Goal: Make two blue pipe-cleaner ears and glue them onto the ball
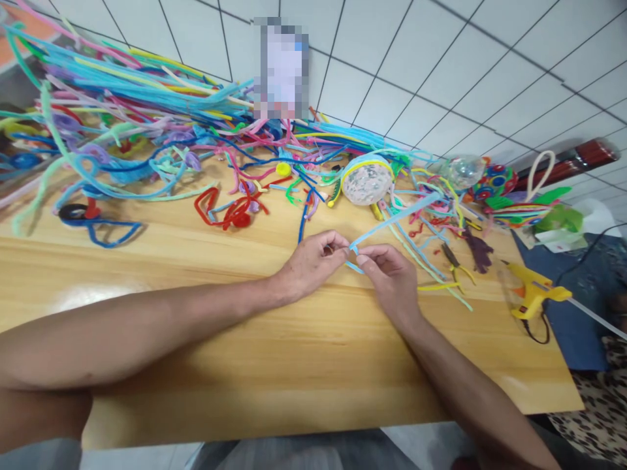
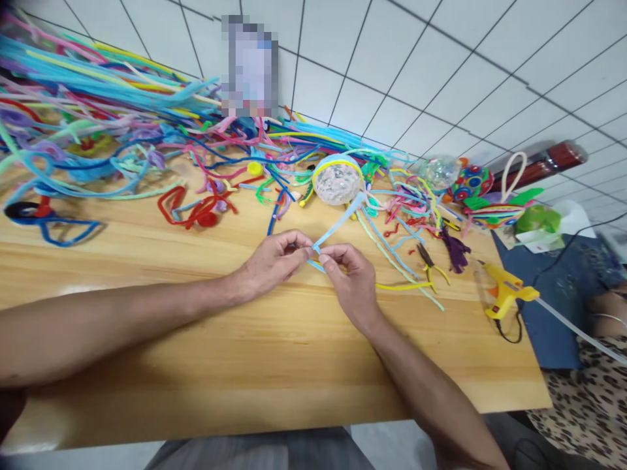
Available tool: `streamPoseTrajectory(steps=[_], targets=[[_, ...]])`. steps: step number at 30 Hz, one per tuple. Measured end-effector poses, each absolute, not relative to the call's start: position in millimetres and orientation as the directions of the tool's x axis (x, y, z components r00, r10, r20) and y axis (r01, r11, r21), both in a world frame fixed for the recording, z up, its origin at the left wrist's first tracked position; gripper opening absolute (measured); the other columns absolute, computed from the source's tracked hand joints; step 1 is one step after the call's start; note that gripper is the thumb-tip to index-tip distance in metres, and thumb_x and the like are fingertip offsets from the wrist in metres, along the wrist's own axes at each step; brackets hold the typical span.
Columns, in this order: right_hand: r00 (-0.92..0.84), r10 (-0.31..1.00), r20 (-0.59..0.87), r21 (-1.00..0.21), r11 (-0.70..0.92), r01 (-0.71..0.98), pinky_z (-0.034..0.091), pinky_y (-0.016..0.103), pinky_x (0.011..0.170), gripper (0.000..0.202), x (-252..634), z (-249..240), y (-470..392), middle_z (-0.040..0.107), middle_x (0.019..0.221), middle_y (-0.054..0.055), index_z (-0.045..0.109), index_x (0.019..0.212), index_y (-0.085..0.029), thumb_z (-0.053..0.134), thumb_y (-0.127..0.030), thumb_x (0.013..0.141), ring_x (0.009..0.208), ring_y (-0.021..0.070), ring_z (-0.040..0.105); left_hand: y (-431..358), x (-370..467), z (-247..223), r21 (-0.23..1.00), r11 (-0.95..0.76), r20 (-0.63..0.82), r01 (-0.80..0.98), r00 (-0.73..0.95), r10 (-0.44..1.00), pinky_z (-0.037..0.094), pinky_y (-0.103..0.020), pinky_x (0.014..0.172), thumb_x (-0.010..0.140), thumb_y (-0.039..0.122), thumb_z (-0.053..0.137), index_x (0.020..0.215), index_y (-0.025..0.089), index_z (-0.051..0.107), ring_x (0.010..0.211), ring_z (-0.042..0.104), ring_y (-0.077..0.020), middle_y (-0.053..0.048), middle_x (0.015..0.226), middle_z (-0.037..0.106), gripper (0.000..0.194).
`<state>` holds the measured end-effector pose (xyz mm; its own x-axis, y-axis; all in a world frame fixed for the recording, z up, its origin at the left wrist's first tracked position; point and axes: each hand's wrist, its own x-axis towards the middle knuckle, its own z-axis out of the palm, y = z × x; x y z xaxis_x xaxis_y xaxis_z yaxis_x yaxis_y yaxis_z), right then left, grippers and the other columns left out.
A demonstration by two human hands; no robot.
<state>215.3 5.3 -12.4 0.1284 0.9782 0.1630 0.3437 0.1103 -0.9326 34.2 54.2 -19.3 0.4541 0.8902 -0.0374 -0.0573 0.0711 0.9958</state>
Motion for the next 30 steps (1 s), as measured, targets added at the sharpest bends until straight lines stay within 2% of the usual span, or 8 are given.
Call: streamPoseTrajectory(steps=[9,19,30], targets=[[0.139,0.982,0.128,-0.975,0.1,0.196,0.052,0.027,0.066,0.024,213.3,-13.6,10.9,0.07,0.077,-0.005,0.064,0.096,-0.026,0.083,-0.029,0.081,0.069,0.0129,0.064,53.9,35.2,-24.7,0.999,0.014,0.003,-0.034,0.446,0.895,0.044,-0.026,0.068,0.091,0.035,0.063,0.089,0.017,0.068,0.07,0.054,-0.0115,0.002,0.076,0.064,0.019],[0.12,0.986,0.12,-0.974,0.093,0.206,0.05,0.027,0.064,0.025,213.9,-12.0,9.8,0.067,0.072,-0.007,0.063,0.099,-0.027,0.079,-0.027,0.081,0.065,0.0123,0.06,54.0,34.9,-26.9,1.0,-0.024,0.03,-0.02,0.459,0.888,0.044,-0.026,0.07,0.093,0.032,0.062,0.091,0.017,0.069,0.073,0.058,-0.012,0.0,0.082,0.069,0.017],[0.119,0.986,0.117,-0.965,0.085,0.248,0.049,0.027,0.064,0.018,214.5,-12.2,10.2,0.068,0.072,-0.006,0.063,0.089,-0.026,0.078,-0.03,0.081,0.066,0.0129,0.06,53.5,33.6,-24.8,1.0,-0.017,0.013,0.003,0.469,0.883,0.045,-0.025,0.07,0.093,0.03,0.062,0.091,0.016,0.07,0.073,0.058,-0.0117,0.0,0.084,0.071,0.016]])
